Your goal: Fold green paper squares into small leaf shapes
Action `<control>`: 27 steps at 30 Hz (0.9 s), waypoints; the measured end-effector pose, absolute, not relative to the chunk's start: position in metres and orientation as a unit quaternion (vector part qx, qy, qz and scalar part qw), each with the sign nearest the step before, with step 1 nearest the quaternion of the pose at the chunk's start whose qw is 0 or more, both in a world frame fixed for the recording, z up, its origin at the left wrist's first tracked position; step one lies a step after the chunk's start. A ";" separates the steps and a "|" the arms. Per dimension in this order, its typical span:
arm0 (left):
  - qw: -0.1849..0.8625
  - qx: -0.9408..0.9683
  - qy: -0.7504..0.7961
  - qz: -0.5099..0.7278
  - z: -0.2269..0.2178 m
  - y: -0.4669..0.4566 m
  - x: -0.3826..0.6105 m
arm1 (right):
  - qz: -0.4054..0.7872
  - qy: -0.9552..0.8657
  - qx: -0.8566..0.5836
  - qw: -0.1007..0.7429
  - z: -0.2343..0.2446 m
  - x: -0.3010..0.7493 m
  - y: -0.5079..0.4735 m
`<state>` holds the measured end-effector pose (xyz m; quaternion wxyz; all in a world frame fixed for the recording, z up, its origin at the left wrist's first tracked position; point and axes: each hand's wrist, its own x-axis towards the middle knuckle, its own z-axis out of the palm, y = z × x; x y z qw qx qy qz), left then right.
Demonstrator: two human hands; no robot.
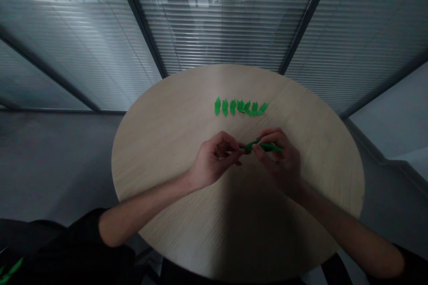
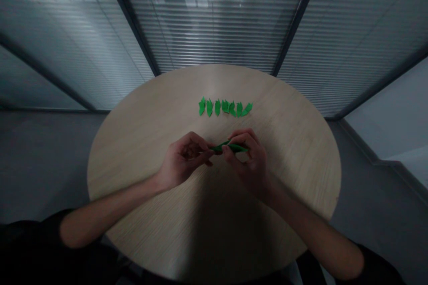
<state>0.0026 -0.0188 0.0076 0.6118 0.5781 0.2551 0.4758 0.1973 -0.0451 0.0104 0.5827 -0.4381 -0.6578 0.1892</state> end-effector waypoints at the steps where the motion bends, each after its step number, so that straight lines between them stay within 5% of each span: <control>1: 0.614 0.577 0.251 0.476 0.008 -0.019 0.003 | 0.191 -0.656 -0.437 0.585 0.010 0.197 -0.045; 27: 0.632 0.566 0.255 0.463 0.008 -0.018 0.004 | 0.114 -0.678 -0.432 0.584 0.010 0.197 -0.046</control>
